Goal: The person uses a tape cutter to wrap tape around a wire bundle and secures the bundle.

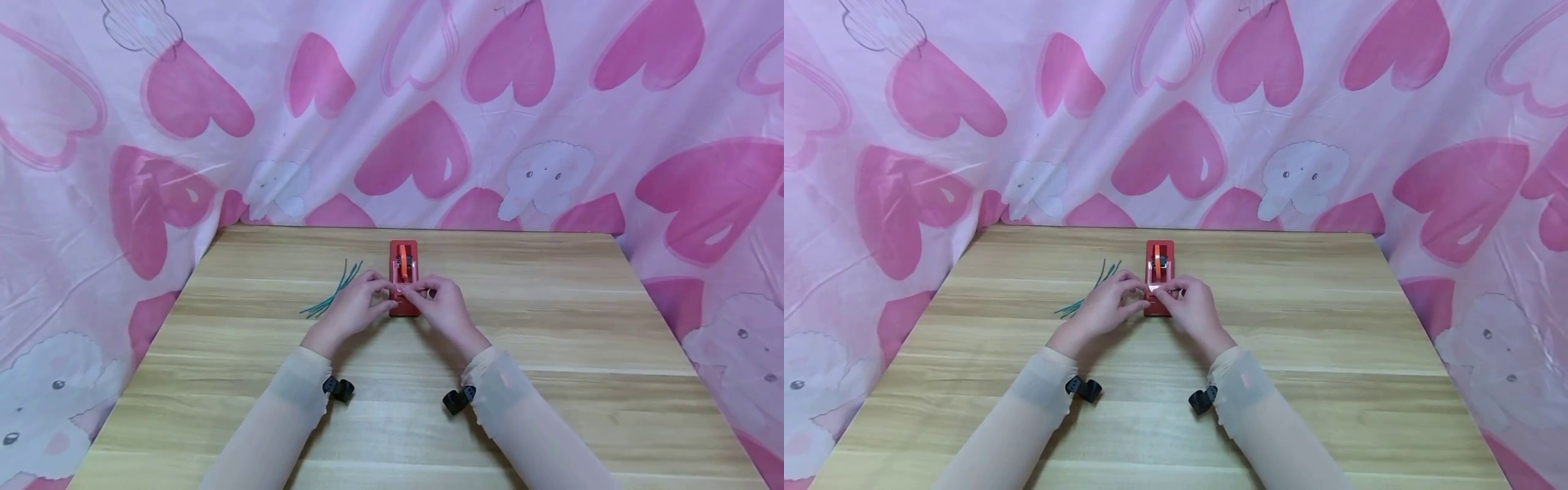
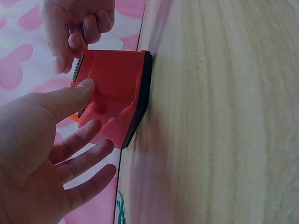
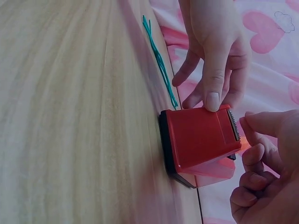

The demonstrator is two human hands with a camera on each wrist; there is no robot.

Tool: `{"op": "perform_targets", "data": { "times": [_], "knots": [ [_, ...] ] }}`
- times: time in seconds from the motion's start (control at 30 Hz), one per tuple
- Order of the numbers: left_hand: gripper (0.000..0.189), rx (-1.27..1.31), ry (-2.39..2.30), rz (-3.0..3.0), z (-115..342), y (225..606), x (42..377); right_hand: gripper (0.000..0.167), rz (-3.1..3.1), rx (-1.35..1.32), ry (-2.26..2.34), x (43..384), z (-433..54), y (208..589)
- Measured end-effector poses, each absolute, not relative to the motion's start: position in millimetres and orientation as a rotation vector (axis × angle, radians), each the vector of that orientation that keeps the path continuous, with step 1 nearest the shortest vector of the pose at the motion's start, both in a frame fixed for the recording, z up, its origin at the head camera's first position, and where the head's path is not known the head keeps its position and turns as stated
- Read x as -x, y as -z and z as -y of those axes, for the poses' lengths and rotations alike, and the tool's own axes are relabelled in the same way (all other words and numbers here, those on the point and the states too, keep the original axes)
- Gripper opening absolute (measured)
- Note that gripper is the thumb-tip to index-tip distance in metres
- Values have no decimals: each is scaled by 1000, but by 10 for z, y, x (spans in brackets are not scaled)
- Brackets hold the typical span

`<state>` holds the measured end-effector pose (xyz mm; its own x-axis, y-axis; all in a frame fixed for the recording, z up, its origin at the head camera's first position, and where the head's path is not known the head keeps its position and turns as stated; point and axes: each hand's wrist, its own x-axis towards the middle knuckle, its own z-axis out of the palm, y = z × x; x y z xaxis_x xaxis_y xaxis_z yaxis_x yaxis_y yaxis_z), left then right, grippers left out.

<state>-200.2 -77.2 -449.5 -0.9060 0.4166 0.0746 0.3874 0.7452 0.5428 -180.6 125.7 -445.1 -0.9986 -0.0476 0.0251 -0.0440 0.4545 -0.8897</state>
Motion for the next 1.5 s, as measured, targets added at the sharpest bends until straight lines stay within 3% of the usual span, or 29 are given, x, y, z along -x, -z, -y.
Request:
{"op": "perform_targets", "data": {
  "times": [0.83,1.5],
  "knots": [
    [21,-682,-974,-2841,775,4542,2047,5,-2723,152,1643,1648,-1295,4593],
    [28,-646,-954,-2847,778,4536,2034,6,-2641,145,1731,1488,-1286,4711]
  ]
}}
